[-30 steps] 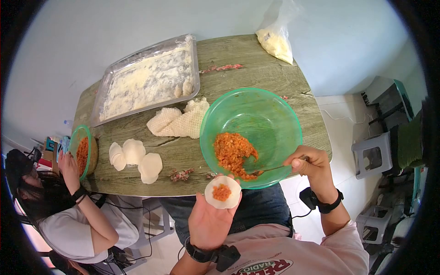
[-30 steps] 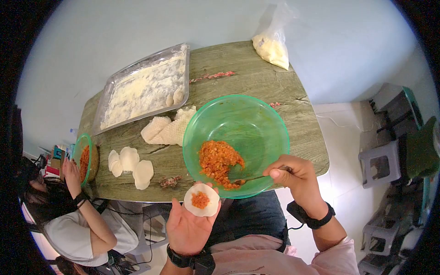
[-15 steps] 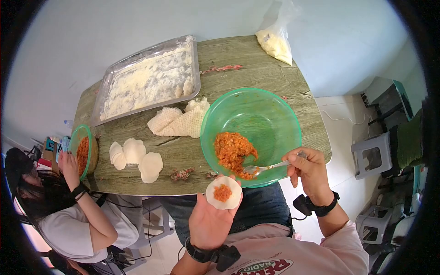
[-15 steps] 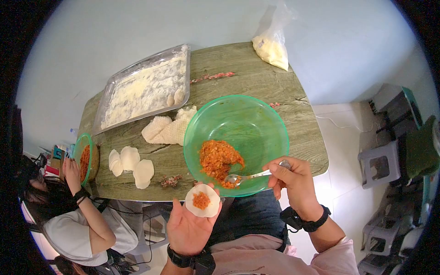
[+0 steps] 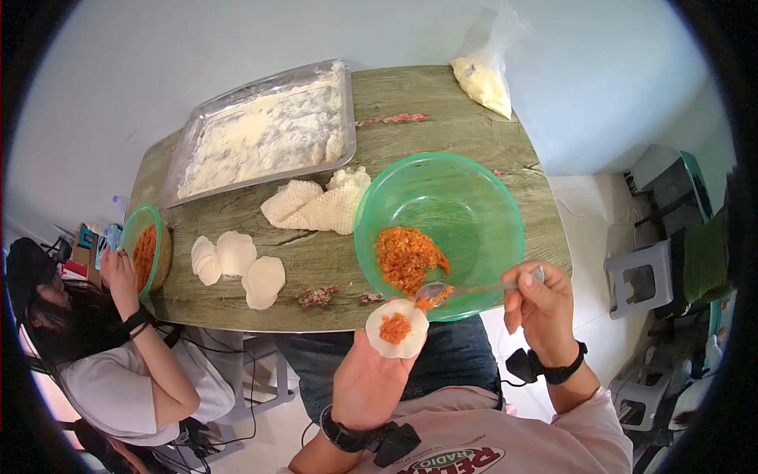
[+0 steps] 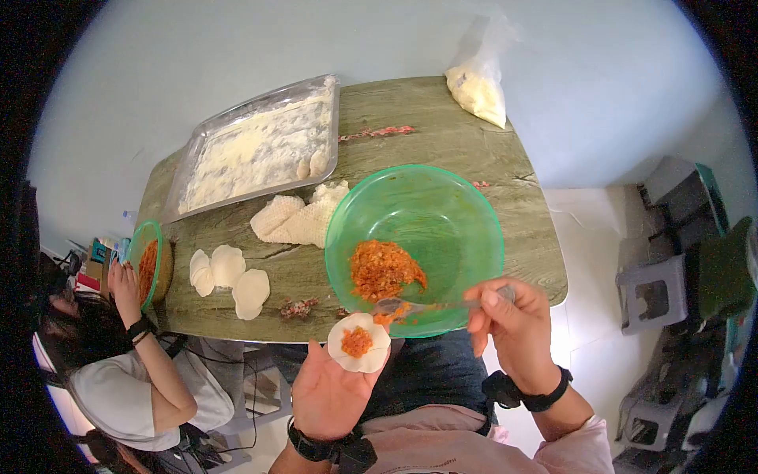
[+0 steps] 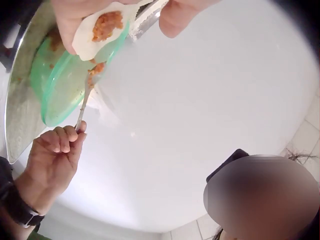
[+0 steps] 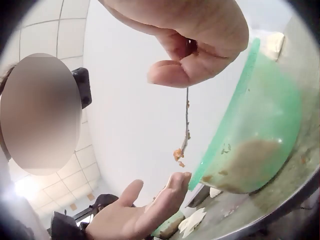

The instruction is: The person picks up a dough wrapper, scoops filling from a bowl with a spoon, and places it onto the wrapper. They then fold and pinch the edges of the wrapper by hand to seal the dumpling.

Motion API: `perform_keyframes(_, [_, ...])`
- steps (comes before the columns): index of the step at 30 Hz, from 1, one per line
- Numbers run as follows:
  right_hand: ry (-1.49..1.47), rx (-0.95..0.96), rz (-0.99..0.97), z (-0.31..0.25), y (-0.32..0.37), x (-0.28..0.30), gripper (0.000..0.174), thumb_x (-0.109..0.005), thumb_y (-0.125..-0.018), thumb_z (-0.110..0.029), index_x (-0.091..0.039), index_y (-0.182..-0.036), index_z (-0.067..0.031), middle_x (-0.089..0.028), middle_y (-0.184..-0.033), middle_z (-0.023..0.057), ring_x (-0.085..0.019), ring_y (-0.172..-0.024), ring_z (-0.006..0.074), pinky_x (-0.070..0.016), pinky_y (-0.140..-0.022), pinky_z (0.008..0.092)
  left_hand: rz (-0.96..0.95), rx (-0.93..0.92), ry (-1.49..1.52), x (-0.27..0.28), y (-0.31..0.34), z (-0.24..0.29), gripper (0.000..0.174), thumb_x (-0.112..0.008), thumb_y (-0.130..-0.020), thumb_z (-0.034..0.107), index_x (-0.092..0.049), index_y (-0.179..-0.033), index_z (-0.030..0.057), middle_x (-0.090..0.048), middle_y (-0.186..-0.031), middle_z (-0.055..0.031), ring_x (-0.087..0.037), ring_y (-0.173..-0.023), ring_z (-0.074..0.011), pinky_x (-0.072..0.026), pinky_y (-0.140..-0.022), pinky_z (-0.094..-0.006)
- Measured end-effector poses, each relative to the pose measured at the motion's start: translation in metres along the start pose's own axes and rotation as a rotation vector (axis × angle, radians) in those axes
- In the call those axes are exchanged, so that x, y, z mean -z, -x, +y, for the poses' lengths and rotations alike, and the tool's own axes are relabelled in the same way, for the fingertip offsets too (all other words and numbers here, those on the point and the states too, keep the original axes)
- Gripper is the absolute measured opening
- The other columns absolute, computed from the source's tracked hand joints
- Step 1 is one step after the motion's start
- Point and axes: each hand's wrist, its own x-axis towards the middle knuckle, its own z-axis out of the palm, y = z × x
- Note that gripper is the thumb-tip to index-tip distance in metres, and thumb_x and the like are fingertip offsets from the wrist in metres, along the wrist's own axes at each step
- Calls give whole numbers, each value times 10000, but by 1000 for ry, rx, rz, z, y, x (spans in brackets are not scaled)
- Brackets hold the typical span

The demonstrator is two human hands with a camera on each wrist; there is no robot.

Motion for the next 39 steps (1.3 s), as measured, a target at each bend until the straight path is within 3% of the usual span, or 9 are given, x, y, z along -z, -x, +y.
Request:
perform_keyframes(3, [77, 121, -80, 4, 12, -5, 249, -587, -889, -176, -624, -922, 68, -618, -677, 125, -568, -486, 170, -465, -432, 260, 11, 6, -2, -6, 0, -1, 681, -372, -947, 449, -216, -1390, -44, -306, -1432, -174, -291, -1337, -312, -217, -1120, -452])
perform_keyframes(5, [351, 318, -215, 8, 19, -6, 236, -578, -898, -163, -635, -964, 57, -629, -735, 126, -598, -561, 171, -490, -497, 256, 4, 10, 3, -8, -1, 0, 688, -370, -946, 455, -216, -1390, -47, -313, -1429, -171, -294, -1336, -311, -220, -1119, -451])
perform_keyframes(7, [425, 332, -276, 6, 24, -8, 181, -605, -867, -98, -656, -993, 21, -635, -775, 116, -618, -618, 177, -496, -546, 261, -14, 25, 20, -10, 0, 2, 696, -366, -944, 465, -219, -1390, -48, -325, -1424, -166, -296, -1336, -311, -231, -1114, -443])
perform_keyframes(10, [841, 656, -460, 6, 23, -10, 258, -686, -744, -8, -683, -1002, -30, -636, -782, 103, -624, -647, 199, -486, -558, 276, -50, 20, 25, -11, 1, 8, 695, -360, -945, 470, -225, -1390, -46, -332, -1420, -163, -297, -1336, -309, -242, -1110, -435])
perform_keyframes(17, [764, 656, -390, -1, 29, -10, 249, -689, -732, -7, -690, -980, -28, -639, -776, 99, -620, -632, 195, -485, -539, 274, -23, 18, 42, -8, 1, 8, 695, -366, -944, 474, -224, -1391, -39, -331, -1419, -159, -294, -1337, -310, -254, -1105, -430])
perform_keyframes(32, [805, 600, -508, -8, 28, -11, 232, -712, -723, -64, -698, -953, -35, -633, -756, 99, -615, -607, 213, -466, -515, 282, -23, 13, 41, -7, -1, 5, 641, -364, -954, 441, -230, -1400, 1, -336, -1414, -160, -304, -1328, -314, -243, -1109, -432])
perform_keyframes(35, [802, 596, -441, -7, 26, -9, 184, -691, -775, -104, -692, -936, -15, -633, -751, 102, -612, -596, 191, -466, -527, 268, -23, 4, 35, -6, -2, 5, 639, -359, -955, 439, -226, -1401, 1, -334, -1416, -160, -310, -1325, -317, -242, -1109, -435])
perform_keyframes(37, [612, 559, -217, -5, 27, -5, 179, -641, -843, -152, -678, -925, 4, -625, -738, 96, -599, -587, 156, -460, -534, 247, 2, -15, 29, -4, -1, 5, 642, -361, -955, 439, -222, -1402, 1, -332, -1419, -159, -315, -1323, -319, -244, -1108, -441])
perform_keyframes(39, [621, 568, -177, -2, 20, -3, 209, -595, -887, -181, -665, -924, 13, -609, -722, 86, -576, -575, 127, -445, -524, 227, 10, -10, 21, -4, -1, 6, 645, -365, -953, 442, -221, -1402, 2, -331, -1420, -160, -318, -1321, -320, -244, -1107, -443])
